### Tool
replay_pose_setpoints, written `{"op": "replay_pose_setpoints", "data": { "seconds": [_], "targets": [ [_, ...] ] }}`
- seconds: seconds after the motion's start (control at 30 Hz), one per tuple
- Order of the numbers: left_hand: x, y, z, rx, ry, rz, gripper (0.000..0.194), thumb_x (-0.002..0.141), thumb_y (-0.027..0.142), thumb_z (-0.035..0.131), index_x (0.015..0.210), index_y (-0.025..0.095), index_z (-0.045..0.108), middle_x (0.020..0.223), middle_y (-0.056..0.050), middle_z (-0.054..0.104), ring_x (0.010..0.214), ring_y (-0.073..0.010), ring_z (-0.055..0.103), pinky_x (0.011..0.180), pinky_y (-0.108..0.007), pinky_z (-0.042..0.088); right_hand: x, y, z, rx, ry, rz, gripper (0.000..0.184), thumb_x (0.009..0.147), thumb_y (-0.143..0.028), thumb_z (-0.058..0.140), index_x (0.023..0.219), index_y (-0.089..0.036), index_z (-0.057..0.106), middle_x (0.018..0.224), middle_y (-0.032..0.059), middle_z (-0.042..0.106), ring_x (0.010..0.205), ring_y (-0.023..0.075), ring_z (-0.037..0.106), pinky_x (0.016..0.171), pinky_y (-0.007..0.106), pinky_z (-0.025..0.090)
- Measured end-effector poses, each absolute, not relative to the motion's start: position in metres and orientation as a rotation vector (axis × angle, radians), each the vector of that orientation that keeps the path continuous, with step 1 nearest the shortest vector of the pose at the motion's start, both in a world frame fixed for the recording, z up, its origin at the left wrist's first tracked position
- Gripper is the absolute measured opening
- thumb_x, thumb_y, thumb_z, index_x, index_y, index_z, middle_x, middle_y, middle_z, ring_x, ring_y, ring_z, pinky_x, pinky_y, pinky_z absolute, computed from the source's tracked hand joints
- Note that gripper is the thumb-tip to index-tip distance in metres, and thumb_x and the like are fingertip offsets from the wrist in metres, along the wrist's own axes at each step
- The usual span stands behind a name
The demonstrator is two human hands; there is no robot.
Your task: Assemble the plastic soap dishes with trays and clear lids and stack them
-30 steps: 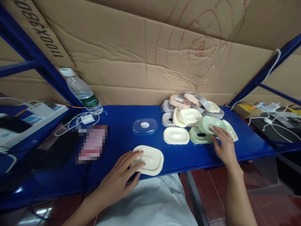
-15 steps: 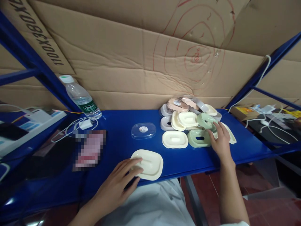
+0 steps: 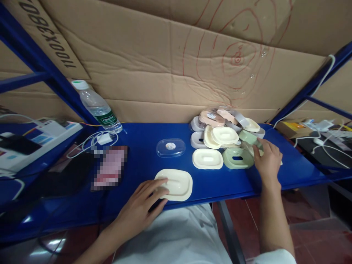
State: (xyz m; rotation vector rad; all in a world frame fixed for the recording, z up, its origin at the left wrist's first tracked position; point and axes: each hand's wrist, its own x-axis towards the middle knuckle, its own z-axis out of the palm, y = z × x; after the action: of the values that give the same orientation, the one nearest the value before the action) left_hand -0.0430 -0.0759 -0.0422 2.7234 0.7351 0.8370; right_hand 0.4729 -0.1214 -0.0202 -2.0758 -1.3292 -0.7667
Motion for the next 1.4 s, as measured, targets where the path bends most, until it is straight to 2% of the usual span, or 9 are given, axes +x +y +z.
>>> {"op": "replay_pose_setpoints", "data": {
  "seconds": [0.13,0.37,0.53,0.67,0.8,0.97,1.13,1.3,1.4],
  "targets": [
    [-0.043,-0.075,-0.041,2.729,0.724,0.850,0.014,0.107,0.020,0.058,0.116,0.021,0.068,0.141,-0.012,0.068,0.125,-0.0285,0.067,0.106,-0.047,0.055,0.489,-0.109,-0.025,-2.022,-1.377,-0.752,0.047,0.103,-0.048,0.060,0.137,-0.017,0.070,0.140,0.0224,0.069,0.132,0.0370,0.062,0.109,0.051,0.047],
    [-0.042,-0.076,-0.043,2.709,0.731,0.923,0.010,0.107,0.020,0.061,0.113,0.021,0.068,0.136,-0.011,0.070,0.122,-0.0281,0.068,0.105,-0.046,0.055,0.491,-0.126,-0.045,-1.930,-1.327,-0.807,0.072,0.094,-0.053,0.076,0.150,-0.012,0.059,0.155,0.0301,0.055,0.151,0.0410,0.049,0.120,0.057,0.043],
    [-0.041,-0.076,-0.042,2.656,0.755,0.998,0.010,0.107,0.018,0.062,0.114,0.022,0.069,0.131,-0.010,0.073,0.118,-0.0242,0.070,0.104,-0.042,0.054,0.416,-0.144,-0.038,-1.761,-1.398,-0.726,0.056,0.101,-0.043,0.071,0.149,-0.018,0.061,0.152,0.0245,0.060,0.147,0.0403,0.055,0.121,0.062,0.044],
    [-0.042,-0.077,-0.044,2.627,0.776,1.009,0.010,0.107,0.019,0.064,0.115,0.022,0.069,0.126,-0.008,0.073,0.116,-0.0233,0.070,0.103,-0.041,0.053,0.326,-0.141,-0.026,-1.593,-1.772,-0.300,0.035,0.106,-0.033,0.063,0.141,-0.028,0.067,0.144,0.0127,0.069,0.138,0.0328,0.063,0.118,0.058,0.050],
    [-0.042,-0.076,-0.043,2.609,0.755,1.017,0.011,0.107,0.018,0.064,0.116,0.021,0.067,0.118,-0.007,0.074,0.112,-0.0220,0.069,0.102,-0.040,0.051,0.261,-0.134,-0.026,-1.391,-2.187,-0.016,0.042,0.107,-0.032,0.063,0.149,-0.028,0.061,0.153,0.0117,0.064,0.142,0.0291,0.060,0.117,0.051,0.053],
    [-0.041,-0.076,-0.040,2.605,0.725,1.051,0.011,0.107,0.019,0.063,0.117,0.021,0.067,0.114,-0.006,0.074,0.106,-0.0209,0.069,0.099,-0.039,0.052,0.251,-0.135,-0.030,-1.322,-2.230,-0.003,0.050,0.104,-0.038,0.070,0.151,-0.028,0.060,0.156,0.0124,0.062,0.144,0.0313,0.058,0.116,0.054,0.053],
    [-0.040,-0.077,-0.044,2.616,0.752,1.023,0.012,0.107,0.020,0.064,0.118,0.021,0.068,0.120,-0.008,0.073,0.112,-0.0231,0.069,0.102,-0.041,0.052,0.253,-0.134,-0.031,-1.284,-2.251,-0.005,0.055,0.098,-0.044,0.077,0.150,-0.030,0.062,0.156,0.0123,0.062,0.143,0.0323,0.058,0.114,0.055,0.054],
    [-0.042,-0.077,-0.038,2.567,0.793,0.959,0.014,0.108,0.022,0.061,0.118,0.026,0.071,0.132,-0.007,0.071,0.118,-0.0216,0.070,0.101,-0.038,0.054,0.247,-0.134,-0.030,-1.230,-2.292,0.033,0.033,0.103,-0.033,0.071,0.136,-0.029,0.071,0.142,0.0093,0.072,0.137,0.0298,0.063,0.110,0.053,0.057],
    [-0.043,-0.069,-0.027,2.564,0.855,0.930,0.020,0.110,0.026,0.057,0.125,0.027,0.070,0.141,-0.009,0.067,0.130,-0.0233,0.066,0.108,-0.040,0.054,0.250,-0.138,-0.031,-1.213,-2.201,0.080,0.029,0.105,-0.027,0.067,0.134,-0.027,0.070,0.128,0.0085,0.078,0.128,0.0281,0.069,0.107,0.050,0.059]
  ]
}}
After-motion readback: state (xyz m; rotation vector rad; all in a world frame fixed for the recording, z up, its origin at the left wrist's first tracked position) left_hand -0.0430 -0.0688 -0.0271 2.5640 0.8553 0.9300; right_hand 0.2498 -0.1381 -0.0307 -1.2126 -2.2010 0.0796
